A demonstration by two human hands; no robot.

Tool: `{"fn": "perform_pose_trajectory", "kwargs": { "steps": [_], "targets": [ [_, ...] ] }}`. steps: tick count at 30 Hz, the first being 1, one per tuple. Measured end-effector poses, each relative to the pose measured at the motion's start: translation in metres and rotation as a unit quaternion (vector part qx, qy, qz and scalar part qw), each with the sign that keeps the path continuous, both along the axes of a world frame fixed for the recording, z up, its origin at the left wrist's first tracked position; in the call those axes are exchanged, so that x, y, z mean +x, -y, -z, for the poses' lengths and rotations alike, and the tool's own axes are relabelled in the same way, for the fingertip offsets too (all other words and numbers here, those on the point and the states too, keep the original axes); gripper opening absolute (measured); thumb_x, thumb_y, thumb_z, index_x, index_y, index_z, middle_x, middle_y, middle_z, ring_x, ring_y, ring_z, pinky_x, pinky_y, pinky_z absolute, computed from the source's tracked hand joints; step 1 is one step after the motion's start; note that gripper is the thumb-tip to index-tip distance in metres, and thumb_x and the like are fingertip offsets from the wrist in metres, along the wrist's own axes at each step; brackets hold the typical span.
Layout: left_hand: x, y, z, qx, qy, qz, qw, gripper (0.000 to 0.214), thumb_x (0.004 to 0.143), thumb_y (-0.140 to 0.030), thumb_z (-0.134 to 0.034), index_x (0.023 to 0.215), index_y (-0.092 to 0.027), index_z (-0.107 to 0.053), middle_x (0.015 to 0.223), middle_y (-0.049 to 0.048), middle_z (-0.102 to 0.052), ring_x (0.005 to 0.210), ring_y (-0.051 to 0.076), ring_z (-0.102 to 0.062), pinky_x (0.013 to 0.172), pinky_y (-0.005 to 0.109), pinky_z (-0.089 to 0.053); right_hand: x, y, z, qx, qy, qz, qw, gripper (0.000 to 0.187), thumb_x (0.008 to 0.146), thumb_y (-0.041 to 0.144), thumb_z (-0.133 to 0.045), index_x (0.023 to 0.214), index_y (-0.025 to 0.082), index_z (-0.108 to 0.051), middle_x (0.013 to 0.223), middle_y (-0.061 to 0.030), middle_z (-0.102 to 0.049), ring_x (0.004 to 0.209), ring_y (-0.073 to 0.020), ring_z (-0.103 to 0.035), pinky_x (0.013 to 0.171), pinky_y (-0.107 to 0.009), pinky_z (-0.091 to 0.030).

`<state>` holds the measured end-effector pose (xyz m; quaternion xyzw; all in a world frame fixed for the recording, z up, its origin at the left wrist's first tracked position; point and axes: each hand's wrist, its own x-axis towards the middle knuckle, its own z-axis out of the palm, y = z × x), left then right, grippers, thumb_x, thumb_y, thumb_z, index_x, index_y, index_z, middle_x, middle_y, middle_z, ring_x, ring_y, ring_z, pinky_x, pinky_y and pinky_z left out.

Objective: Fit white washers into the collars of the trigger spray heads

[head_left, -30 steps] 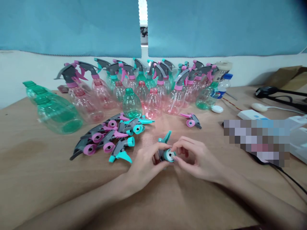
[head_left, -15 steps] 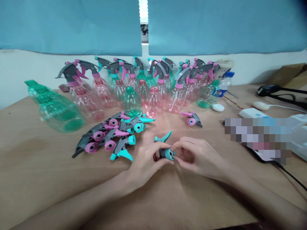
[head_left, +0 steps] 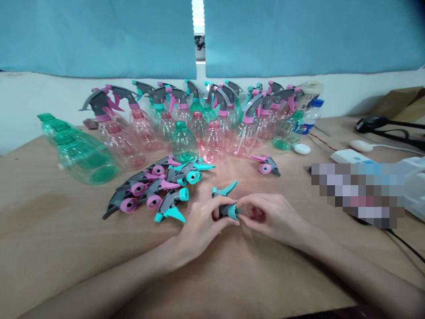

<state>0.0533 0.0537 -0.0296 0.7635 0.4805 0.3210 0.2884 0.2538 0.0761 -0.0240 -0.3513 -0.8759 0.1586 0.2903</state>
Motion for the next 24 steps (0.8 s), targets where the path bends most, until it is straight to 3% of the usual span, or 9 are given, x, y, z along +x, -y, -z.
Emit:
{"fn": "perform_pose_trajectory", "kwargs": {
  "steps": [9,16,20,24],
  "targets": [
    [0.001,0.004,-0.001,-0.020,0.002,-0.015,1.000,0.036,0.076,-0.007,-0.065,0.106,-0.025,-0.062,0.056,-0.0094,-0.041,0.052,0.009,-0.043,0.051,0.020,-0.032,-0.010,0.006,0.000,-0.026,-0.050,0.018,0.998,0.009,0.084,0.025,-0.058,0.086,0.018,-0.064,0.054,0.0055,-0.054,0.045,-0.0081,-0.047,0.046,-0.020,-0.034],
    [0.002,0.005,0.000,0.055,0.017,-0.011,0.998,0.030,0.076,-0.009,-0.068,0.101,-0.023,-0.060,0.066,-0.0069,-0.050,0.055,0.009,-0.044,0.055,0.020,-0.037,-0.007,0.011,-0.002,0.071,-0.023,0.031,0.997,0.017,0.089,0.028,-0.054,0.079,0.018,-0.061,0.054,0.0031,-0.053,0.048,-0.0101,-0.048,0.048,-0.023,-0.033],
    [0.002,0.004,-0.001,0.068,0.013,-0.018,0.997,0.031,0.075,-0.008,-0.070,0.100,-0.023,-0.060,0.073,-0.0058,-0.053,0.057,0.009,-0.045,0.057,0.020,-0.039,-0.005,0.010,0.000,0.059,-0.020,0.007,0.998,0.020,0.093,0.026,-0.049,0.080,0.018,-0.062,0.062,0.0007,-0.061,0.054,-0.0104,-0.054,0.051,-0.023,-0.036],
    [0.002,0.003,-0.003,0.032,0.031,-0.029,0.999,0.029,0.079,-0.010,-0.067,0.103,-0.022,-0.060,0.070,-0.0056,-0.052,0.058,0.010,-0.048,0.055,0.020,-0.040,-0.004,0.009,0.000,0.026,-0.037,-0.005,0.999,0.019,0.093,0.023,-0.048,0.089,0.018,-0.066,0.073,-0.0007,-0.068,0.061,-0.0106,-0.060,0.057,-0.022,-0.039]
  ]
}}
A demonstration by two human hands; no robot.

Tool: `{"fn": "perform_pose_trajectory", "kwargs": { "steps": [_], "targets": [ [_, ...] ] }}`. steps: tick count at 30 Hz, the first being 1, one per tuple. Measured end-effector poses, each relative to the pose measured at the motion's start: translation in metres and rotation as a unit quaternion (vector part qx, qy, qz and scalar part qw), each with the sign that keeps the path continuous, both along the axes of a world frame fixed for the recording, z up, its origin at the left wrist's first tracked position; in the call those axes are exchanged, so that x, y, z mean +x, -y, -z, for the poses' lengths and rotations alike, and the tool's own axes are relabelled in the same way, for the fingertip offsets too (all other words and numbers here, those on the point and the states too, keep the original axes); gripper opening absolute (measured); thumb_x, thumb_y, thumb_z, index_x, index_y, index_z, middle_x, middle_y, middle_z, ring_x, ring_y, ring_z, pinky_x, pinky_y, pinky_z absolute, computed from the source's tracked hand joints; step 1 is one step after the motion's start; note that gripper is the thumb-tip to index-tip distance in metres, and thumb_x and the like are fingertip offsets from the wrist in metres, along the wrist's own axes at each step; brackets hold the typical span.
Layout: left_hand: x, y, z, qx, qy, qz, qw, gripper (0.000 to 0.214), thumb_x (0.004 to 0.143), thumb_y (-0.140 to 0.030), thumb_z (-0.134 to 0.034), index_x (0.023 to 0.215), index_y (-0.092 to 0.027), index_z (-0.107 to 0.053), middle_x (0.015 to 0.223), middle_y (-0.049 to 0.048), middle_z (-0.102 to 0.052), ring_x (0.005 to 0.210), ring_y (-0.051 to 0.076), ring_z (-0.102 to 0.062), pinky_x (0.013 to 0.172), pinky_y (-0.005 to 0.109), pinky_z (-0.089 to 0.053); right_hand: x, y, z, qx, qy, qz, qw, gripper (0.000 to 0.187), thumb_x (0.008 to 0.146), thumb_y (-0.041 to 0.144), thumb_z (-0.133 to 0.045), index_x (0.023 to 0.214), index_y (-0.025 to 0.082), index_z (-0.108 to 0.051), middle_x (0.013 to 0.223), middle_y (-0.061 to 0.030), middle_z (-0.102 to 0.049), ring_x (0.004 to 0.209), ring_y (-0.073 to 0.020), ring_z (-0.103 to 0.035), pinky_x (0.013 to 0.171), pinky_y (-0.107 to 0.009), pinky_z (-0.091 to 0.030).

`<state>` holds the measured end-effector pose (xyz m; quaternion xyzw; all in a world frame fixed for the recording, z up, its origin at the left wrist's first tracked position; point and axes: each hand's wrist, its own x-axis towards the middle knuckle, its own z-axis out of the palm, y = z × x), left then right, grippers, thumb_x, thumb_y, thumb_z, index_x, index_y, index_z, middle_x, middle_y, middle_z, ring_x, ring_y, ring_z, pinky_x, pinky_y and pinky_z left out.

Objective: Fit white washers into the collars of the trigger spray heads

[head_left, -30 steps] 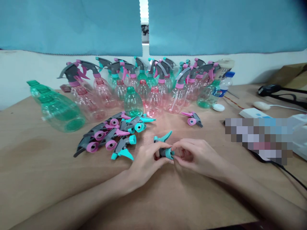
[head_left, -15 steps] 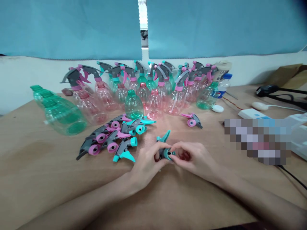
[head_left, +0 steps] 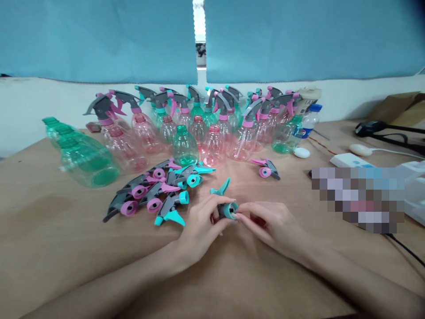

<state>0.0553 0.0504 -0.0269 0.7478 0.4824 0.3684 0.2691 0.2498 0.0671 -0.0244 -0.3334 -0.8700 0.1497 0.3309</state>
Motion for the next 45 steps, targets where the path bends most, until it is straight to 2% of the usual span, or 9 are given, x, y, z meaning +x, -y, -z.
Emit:
{"fn": "perform_pose_trajectory", "kwargs": {
  "steps": [4,10,15,19,23,30,40,43,45],
  "targets": [
    [0.000,0.001,-0.001,-0.024,0.020,-0.002,1.000,0.028,0.080,-0.010,-0.062,0.106,-0.021,-0.059,0.069,-0.0047,-0.050,0.058,0.011,-0.049,0.052,0.020,-0.041,0.001,0.002,-0.002,-0.048,-0.016,-0.002,0.999,0.021,0.094,0.028,-0.049,0.095,0.018,-0.067,0.071,0.0002,-0.068,0.062,-0.0104,-0.061,0.060,-0.021,-0.041],
    [0.000,0.002,0.001,0.040,0.033,-0.036,0.998,0.028,0.078,-0.006,-0.062,0.101,-0.021,-0.060,0.075,-0.0032,-0.049,0.061,0.010,-0.046,0.052,0.019,-0.038,-0.004,0.014,-0.006,-0.107,-0.015,0.049,0.993,0.029,0.092,0.041,-0.050,0.107,0.021,-0.067,0.056,0.0054,-0.058,0.045,-0.0085,-0.048,0.050,-0.021,-0.035],
    [-0.001,0.001,0.002,0.043,0.037,-0.042,0.998,0.028,0.078,-0.007,-0.065,0.101,-0.022,-0.059,0.078,-0.0035,-0.048,0.061,0.009,-0.044,0.053,0.019,-0.037,-0.008,0.018,-0.004,-0.175,-0.011,0.018,0.984,0.041,0.091,0.046,-0.051,0.125,0.025,-0.057,0.055,0.0071,-0.056,0.045,-0.0080,-0.046,0.048,-0.020,-0.034],
    [-0.001,0.000,0.001,0.029,0.035,-0.032,0.998,0.025,0.080,-0.012,-0.065,0.101,-0.022,-0.058,0.076,-0.0039,-0.049,0.058,0.009,-0.044,0.052,0.020,-0.037,-0.007,0.014,-0.005,-0.218,-0.037,0.002,0.975,0.036,0.089,0.045,-0.055,0.118,0.026,-0.062,0.055,0.0078,-0.054,0.045,-0.0070,-0.044,0.047,-0.019,-0.032],
    [-0.001,-0.001,0.002,0.010,0.030,-0.020,0.999,0.027,0.078,-0.010,-0.066,0.101,-0.021,-0.057,0.071,-0.0050,-0.051,0.058,0.009,-0.046,0.051,0.019,-0.038,-0.005,0.009,-0.006,-0.219,-0.046,-0.005,0.975,0.030,0.088,0.044,-0.057,0.108,0.024,-0.066,0.055,0.0077,-0.053,0.046,-0.0066,-0.042,0.048,-0.018,-0.033],
    [-0.003,-0.001,0.004,0.007,0.010,0.029,1.000,0.037,0.077,-0.004,-0.065,0.108,-0.022,-0.058,0.080,-0.0035,-0.058,0.060,0.009,-0.050,0.054,0.019,-0.041,-0.001,0.006,-0.007,-0.186,-0.038,-0.028,0.981,0.029,0.089,0.044,-0.056,0.106,0.022,-0.064,0.057,0.0071,-0.053,0.048,-0.0072,-0.045,0.050,-0.018,-0.034],
    [-0.003,-0.001,0.005,0.021,0.019,0.097,0.995,0.049,0.082,-0.002,-0.059,0.125,-0.024,-0.056,0.096,0.0001,-0.068,0.065,0.009,-0.060,0.061,0.020,-0.051,0.000,0.003,-0.008,0.025,0.033,-0.047,0.998,0.041,0.094,0.049,-0.043,0.087,0.015,-0.066,0.063,0.0006,-0.060,0.054,-0.0094,-0.051,0.051,-0.021,-0.032],
    [-0.004,-0.001,0.006,0.028,0.006,0.132,0.991,0.048,0.086,-0.004,-0.053,0.129,-0.024,-0.053,0.112,0.0039,-0.067,0.086,0.015,-0.066,0.077,0.026,-0.055,0.001,0.003,-0.008,0.069,0.072,-0.043,0.994,0.046,0.095,0.049,-0.039,0.079,0.016,-0.066,0.061,0.0000,-0.058,0.053,-0.0107,-0.051,0.049,-0.023,-0.028],
    [-0.004,-0.001,0.006,0.022,-0.003,0.134,0.991,0.045,0.088,-0.009,-0.053,0.130,-0.024,-0.052,0.114,0.0054,-0.066,0.088,0.016,-0.066,0.081,0.030,-0.054,0.003,0.001,-0.008,0.083,0.085,-0.039,0.992,0.046,0.096,0.048,-0.037,0.079,0.017,-0.067,0.061,-0.0001,-0.057,0.053,-0.0110,-0.051,0.048,-0.024,-0.028]
  ]
}}
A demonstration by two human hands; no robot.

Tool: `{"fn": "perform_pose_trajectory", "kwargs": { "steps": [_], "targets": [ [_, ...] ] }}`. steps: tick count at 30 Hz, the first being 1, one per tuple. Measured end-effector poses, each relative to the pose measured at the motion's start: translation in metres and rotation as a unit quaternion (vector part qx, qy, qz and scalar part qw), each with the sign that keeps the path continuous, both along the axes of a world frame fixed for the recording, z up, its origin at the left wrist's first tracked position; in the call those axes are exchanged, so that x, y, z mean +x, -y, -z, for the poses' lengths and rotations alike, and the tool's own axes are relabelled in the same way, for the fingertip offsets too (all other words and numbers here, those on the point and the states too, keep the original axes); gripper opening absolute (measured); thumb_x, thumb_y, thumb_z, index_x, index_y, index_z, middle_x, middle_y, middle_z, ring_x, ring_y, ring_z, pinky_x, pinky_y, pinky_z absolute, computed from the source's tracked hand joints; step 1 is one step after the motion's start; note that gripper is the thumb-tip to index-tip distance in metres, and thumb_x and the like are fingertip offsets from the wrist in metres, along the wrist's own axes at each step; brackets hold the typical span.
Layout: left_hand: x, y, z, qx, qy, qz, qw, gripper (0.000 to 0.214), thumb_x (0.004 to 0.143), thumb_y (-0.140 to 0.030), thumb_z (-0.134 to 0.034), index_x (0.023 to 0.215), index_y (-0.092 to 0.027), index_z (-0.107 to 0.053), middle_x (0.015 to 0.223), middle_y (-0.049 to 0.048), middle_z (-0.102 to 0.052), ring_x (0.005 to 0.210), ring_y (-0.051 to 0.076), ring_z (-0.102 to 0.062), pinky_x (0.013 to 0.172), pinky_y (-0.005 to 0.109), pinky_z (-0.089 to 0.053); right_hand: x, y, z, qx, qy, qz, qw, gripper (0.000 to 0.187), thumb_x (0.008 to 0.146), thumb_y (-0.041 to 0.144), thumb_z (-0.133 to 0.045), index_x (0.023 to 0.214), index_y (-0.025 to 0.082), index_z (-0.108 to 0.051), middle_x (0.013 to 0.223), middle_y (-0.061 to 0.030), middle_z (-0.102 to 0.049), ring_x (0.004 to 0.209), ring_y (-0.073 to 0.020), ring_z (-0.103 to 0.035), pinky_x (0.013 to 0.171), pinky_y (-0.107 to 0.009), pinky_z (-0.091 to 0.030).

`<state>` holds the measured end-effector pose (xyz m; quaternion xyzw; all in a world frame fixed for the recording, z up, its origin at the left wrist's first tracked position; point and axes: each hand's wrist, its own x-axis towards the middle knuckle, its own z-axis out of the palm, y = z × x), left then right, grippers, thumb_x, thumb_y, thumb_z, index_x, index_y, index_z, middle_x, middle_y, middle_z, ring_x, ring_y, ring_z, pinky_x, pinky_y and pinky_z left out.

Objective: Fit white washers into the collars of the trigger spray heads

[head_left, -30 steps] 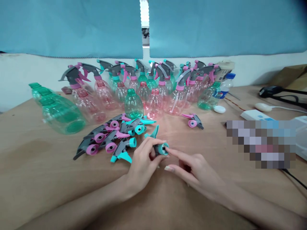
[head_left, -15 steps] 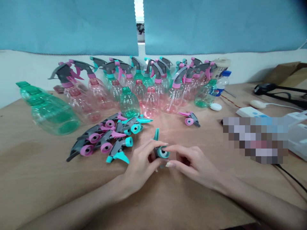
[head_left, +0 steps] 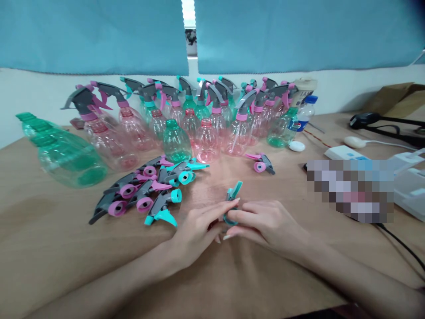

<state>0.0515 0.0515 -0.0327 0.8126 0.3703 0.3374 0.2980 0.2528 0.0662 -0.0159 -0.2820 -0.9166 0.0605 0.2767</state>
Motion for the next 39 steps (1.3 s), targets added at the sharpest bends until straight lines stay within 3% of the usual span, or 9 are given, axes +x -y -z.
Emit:
{"fn": "perform_pose_trajectory", "kwargs": {
  "steps": [2,5,10,14,17,27,34,39],
  "targets": [
    [0.001,0.001,-0.001,-0.023,-0.007,-0.011,1.000,0.043,0.090,-0.012,-0.052,0.131,-0.024,-0.050,0.094,0.0025,-0.070,0.072,0.013,-0.066,0.073,0.028,-0.056,0.003,-0.002,-0.002,0.014,-0.008,0.001,1.000,0.044,0.097,0.045,-0.038,0.081,0.018,-0.069,0.061,-0.0006,-0.059,0.054,-0.0111,-0.052,0.049,-0.024,-0.030],
    [0.002,0.002,-0.002,-0.055,0.004,-0.024,0.998,0.041,0.090,-0.015,-0.052,0.130,-0.024,-0.050,0.066,-0.0048,-0.063,0.053,0.010,-0.061,0.060,0.023,-0.054,0.007,-0.005,-0.005,0.032,-0.046,0.001,0.998,0.038,0.098,0.037,-0.040,0.086,0.018,-0.070,0.064,-0.0013,-0.065,0.054,-0.0107,-0.055,0.050,-0.023,-0.034],
    [0.003,0.003,-0.003,-0.115,0.041,-0.026,0.992,0.032,0.088,-0.015,-0.056,0.119,-0.020,-0.050,0.084,-0.0011,-0.067,0.055,0.008,-0.063,0.059,0.021,-0.053,0.007,-0.006,-0.004,0.029,-0.092,-0.002,0.995,0.030,0.096,0.032,-0.046,0.084,0.015,-0.069,0.066,-0.0017,-0.068,0.054,-0.0098,-0.056,0.052,-0.022,-0.039],
    [0.002,0.003,-0.003,-0.091,0.031,-0.019,0.995,0.032,0.088,-0.013,-0.053,0.119,-0.021,-0.053,0.064,-0.0057,-0.059,0.053,0.009,-0.059,0.054,0.018,-0.048,0.006,-0.006,0.001,0.007,-0.084,-0.015,0.996,0.029,0.094,0.037,-0.050,0.086,0.015,-0.068,0.059,0.0007,-0.061,0.051,-0.0093,-0.052,0.049,-0.021,-0.036],
    [0.001,0.002,-0.005,-0.080,0.034,-0.014,0.996,0.034,0.089,-0.014,-0.052,0.122,-0.022,-0.053,0.062,-0.0060,-0.056,0.051,0.008,-0.056,0.052,0.018,-0.047,0.006,-0.007,0.002,-0.008,-0.076,-0.024,0.997,0.028,0.093,0.039,-0.052,0.091,0.015,-0.067,0.061,0.0013,-0.061,0.052,-0.0087,-0.053,0.051,-0.020,-0.036],
    [0.002,0.001,-0.007,-0.083,0.037,-0.016,0.996,0.034,0.090,-0.017,-0.051,0.124,-0.022,-0.053,0.061,-0.0059,-0.057,0.051,0.009,-0.056,0.054,0.019,-0.047,0.002,0.000,0.002,-0.027,-0.081,0.071,0.994,0.030,0.095,0.038,-0.046,0.095,0.018,-0.068,0.066,-0.0005,-0.068,0.053,-0.0096,-0.057,0.054,-0.022,-0.039],
    [0.001,0.000,-0.005,-0.113,0.046,0.011,0.993,0.039,0.090,-0.014,-0.048,0.128,-0.023,-0.052,0.073,-0.0029,-0.061,0.052,0.007,-0.057,0.056,0.020,-0.051,0.003,-0.004,0.005,-0.034,-0.075,-0.023,0.996,0.032,0.094,0.043,-0.048,0.089,0.018,-0.068,0.069,-0.0011,-0.066,0.054,-0.0087,-0.055,0.051,-0.020,-0.037],
    [0.001,0.001,-0.006,-0.128,0.066,0.007,0.990,0.042,0.090,-0.012,-0.048,0.130,-0.023,-0.051,0.077,-0.0017,-0.062,0.052,0.007,-0.055,0.056,0.020,-0.052,0.005,-0.008,0.002,-0.018,-0.067,-0.040,0.997,0.033,0.094,0.043,-0.047,0.088,0.018,-0.068,0.069,-0.0005,-0.065,0.056,-0.0085,-0.057,0.051,-0.019,-0.036]
  ]
}}
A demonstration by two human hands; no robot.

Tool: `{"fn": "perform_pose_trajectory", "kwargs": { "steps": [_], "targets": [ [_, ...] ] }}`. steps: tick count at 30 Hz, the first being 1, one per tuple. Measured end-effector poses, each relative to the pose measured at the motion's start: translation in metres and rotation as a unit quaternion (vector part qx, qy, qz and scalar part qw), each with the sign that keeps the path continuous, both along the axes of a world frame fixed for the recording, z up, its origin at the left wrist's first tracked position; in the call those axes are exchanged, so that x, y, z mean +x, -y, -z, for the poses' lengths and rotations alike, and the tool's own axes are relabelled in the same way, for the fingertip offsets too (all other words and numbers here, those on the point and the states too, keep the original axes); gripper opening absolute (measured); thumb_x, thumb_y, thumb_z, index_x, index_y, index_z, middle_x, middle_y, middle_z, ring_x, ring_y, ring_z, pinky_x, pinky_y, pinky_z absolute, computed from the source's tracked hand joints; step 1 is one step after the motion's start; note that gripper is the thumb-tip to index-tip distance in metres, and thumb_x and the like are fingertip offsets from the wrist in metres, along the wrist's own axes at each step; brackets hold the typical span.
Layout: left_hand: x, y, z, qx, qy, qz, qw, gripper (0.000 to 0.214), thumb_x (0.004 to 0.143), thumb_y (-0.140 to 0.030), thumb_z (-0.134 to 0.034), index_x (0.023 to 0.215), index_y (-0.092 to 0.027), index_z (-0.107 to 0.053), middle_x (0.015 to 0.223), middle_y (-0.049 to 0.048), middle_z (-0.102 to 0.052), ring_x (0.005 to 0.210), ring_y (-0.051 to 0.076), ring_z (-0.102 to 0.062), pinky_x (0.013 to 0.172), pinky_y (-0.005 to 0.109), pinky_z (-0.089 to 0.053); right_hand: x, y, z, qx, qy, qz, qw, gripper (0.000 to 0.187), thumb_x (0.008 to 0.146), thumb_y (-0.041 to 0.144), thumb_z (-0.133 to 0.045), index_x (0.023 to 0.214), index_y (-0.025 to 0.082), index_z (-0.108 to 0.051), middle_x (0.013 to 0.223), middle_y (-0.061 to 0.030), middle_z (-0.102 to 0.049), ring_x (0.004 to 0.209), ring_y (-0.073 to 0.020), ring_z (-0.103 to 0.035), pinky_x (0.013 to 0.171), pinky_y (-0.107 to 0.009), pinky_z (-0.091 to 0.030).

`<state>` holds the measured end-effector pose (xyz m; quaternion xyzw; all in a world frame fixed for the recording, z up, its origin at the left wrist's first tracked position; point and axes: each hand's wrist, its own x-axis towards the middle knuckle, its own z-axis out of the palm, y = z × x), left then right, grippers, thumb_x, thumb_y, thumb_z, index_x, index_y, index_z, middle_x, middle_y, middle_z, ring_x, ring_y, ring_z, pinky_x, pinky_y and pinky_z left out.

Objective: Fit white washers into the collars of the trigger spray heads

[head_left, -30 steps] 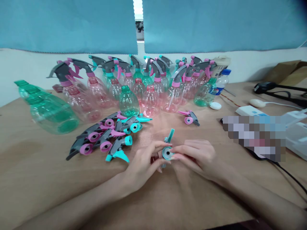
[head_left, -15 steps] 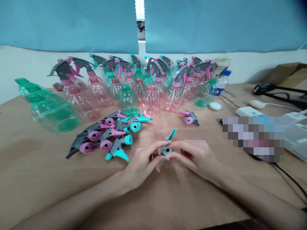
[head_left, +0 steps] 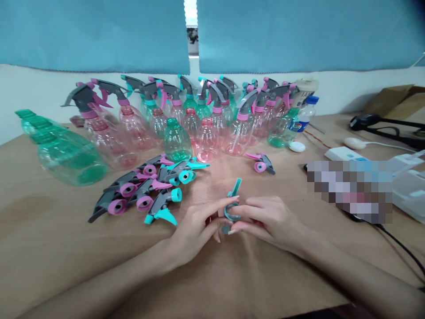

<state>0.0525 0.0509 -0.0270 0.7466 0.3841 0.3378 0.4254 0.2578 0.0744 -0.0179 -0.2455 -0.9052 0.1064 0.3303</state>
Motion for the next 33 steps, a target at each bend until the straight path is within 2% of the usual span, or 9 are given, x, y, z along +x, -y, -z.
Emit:
{"fn": "perform_pose_trajectory", "kwargs": {
  "steps": [8,13,18,22,24,29,33],
  "targets": [
    [0.0002,0.0010,0.0005,0.035,-0.025,-0.024,0.999,0.041,0.091,-0.014,-0.047,0.131,-0.024,-0.049,0.063,-0.0056,-0.057,0.051,0.008,-0.056,0.056,0.020,-0.049,-0.0040,0.0052,-0.0016,0.041,0.007,0.099,0.994,0.037,0.095,0.045,-0.044,0.090,0.017,-0.068,0.061,0.0008,-0.062,0.052,-0.0095,-0.055,0.053,-0.022,-0.037],
    [0.0010,0.0022,0.0020,0.066,-0.038,-0.049,0.996,0.038,0.091,-0.018,-0.051,0.128,-0.025,-0.053,0.061,-0.0058,-0.056,0.052,0.009,-0.057,0.056,0.021,-0.048,-0.0049,0.0072,0.0003,0.041,-0.004,0.096,0.995,0.038,0.095,0.045,-0.044,0.085,0.016,-0.066,0.058,0.0014,-0.061,0.050,-0.0091,-0.053,0.052,-0.021,-0.037],
    [0.0018,0.0032,0.0021,0.086,-0.056,-0.057,0.993,0.034,0.090,-0.024,-0.055,0.124,-0.022,-0.057,0.062,-0.0040,-0.058,0.053,0.010,-0.057,0.053,0.020,-0.047,-0.0031,0.0093,0.0000,0.034,-0.026,0.084,0.996,0.031,0.096,0.037,-0.046,0.087,0.015,-0.066,0.059,-0.0001,-0.064,0.049,-0.0090,-0.054,0.053,-0.021,-0.040],
    [0.0025,0.0036,0.0027,0.091,-0.047,-0.066,0.993,0.036,0.088,-0.017,-0.058,0.124,-0.021,-0.057,0.065,-0.0043,-0.060,0.052,0.009,-0.057,0.056,0.020,-0.048,-0.0015,0.0094,-0.0034,0.047,-0.037,0.080,0.995,0.033,0.096,0.034,-0.046,0.076,0.016,-0.065,0.055,0.0000,-0.061,0.045,-0.0092,-0.049,0.048,-0.022,-0.036],
    [0.0029,0.0039,0.0023,0.085,-0.039,-0.067,0.993,0.038,0.087,-0.013,-0.058,0.125,-0.021,-0.056,0.069,-0.0037,-0.063,0.052,0.008,-0.056,0.058,0.020,-0.050,-0.0010,0.0083,-0.0039,0.047,-0.022,0.069,0.996,0.038,0.096,0.038,-0.044,0.073,0.017,-0.066,0.055,-0.0006,-0.061,0.048,-0.0103,-0.051,0.049,-0.023,-0.035],
    [0.0029,0.0038,0.0010,0.078,-0.029,-0.065,0.994,0.039,0.088,-0.011,-0.053,0.126,-0.021,-0.054,0.089,0.0006,-0.069,0.051,0.006,-0.056,0.060,0.020,-0.052,-0.0007,0.0055,-0.0019,-0.026,-0.005,0.037,0.999,0.040,0.098,0.039,-0.040,0.082,0.016,-0.068,0.064,-0.0026,-0.067,0.056,-0.0107,-0.059,0.054,-0.021,-0.040],
    [0.0021,0.0031,0.0015,0.088,-0.040,-0.051,0.994,0.034,0.090,-0.014,-0.051,0.123,-0.022,-0.056,0.101,0.0027,-0.069,0.050,0.006,-0.057,0.060,0.021,-0.053,-0.0023,0.0063,0.0006,-0.118,-0.042,0.036,0.991,0.038,0.096,0.040,-0.044,0.081,0.015,-0.069,0.063,-0.0008,-0.066,0.052,-0.0083,-0.056,0.053,-0.018,-0.041]
  ]
}}
